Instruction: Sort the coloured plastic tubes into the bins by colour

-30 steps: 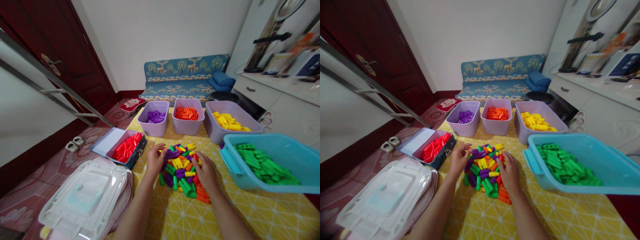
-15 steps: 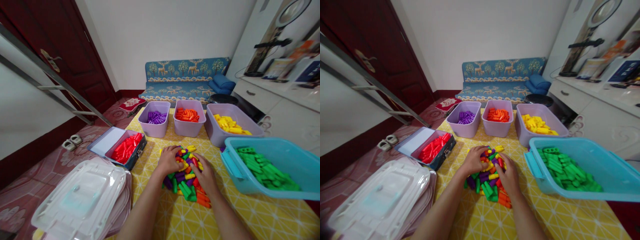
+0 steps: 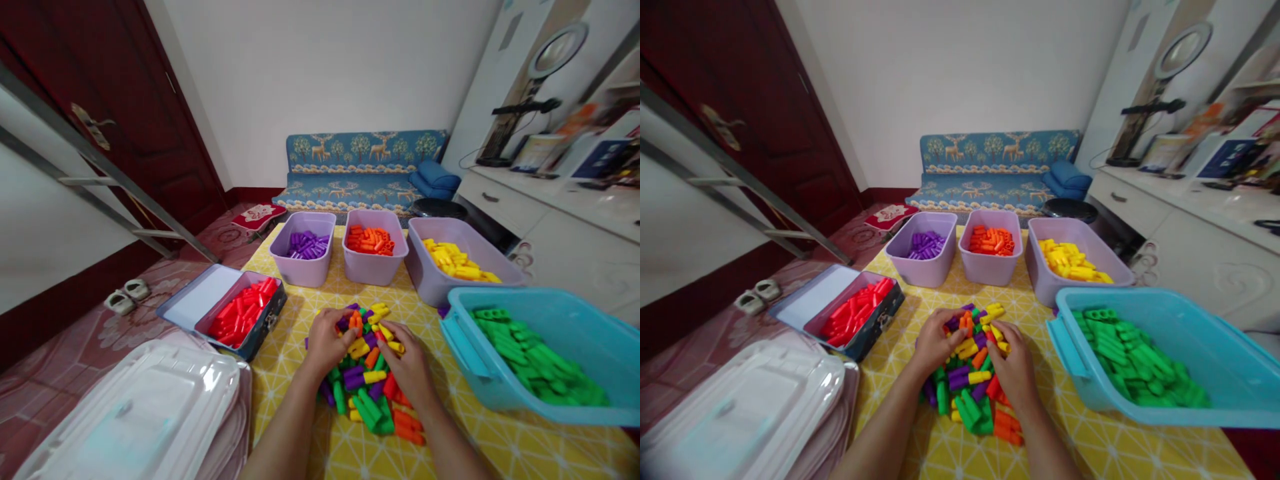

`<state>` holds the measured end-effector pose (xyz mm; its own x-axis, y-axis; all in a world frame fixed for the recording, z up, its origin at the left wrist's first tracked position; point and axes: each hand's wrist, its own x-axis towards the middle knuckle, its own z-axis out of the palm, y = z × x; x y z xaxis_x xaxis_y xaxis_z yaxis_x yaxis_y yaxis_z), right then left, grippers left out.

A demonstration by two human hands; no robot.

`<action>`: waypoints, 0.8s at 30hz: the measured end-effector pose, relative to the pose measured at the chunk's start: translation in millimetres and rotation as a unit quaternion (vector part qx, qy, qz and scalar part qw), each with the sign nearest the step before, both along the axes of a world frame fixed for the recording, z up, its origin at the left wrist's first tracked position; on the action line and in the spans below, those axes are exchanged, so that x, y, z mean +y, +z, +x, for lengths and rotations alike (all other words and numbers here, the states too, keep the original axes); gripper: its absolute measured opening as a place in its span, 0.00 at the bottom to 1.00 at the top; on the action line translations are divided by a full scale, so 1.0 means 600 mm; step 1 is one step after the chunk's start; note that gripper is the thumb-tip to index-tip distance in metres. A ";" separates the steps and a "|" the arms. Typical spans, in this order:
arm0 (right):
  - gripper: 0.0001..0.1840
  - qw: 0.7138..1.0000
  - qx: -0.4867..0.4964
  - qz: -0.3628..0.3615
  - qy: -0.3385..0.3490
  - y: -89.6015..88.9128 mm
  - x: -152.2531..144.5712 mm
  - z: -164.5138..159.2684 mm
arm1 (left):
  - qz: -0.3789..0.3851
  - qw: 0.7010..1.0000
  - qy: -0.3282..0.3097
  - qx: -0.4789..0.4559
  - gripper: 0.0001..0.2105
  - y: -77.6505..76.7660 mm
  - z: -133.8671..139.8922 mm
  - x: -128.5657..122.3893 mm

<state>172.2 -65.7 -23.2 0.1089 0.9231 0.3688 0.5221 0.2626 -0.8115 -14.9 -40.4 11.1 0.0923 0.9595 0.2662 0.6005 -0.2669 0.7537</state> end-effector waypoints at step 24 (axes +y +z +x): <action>0.21 0.989 0.137 -0.006 0.057 -0.001 0.005 -0.012 | 0.002 0.998 -0.009 -0.055 0.13 -0.023 -0.002 0.008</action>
<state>165.3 -62.8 -23.8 0.0987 0.9394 0.3283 0.2500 0.2959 -0.9219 -16.1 -35.5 -2.5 0.0785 0.9567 0.2803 0.5087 -0.2803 0.8140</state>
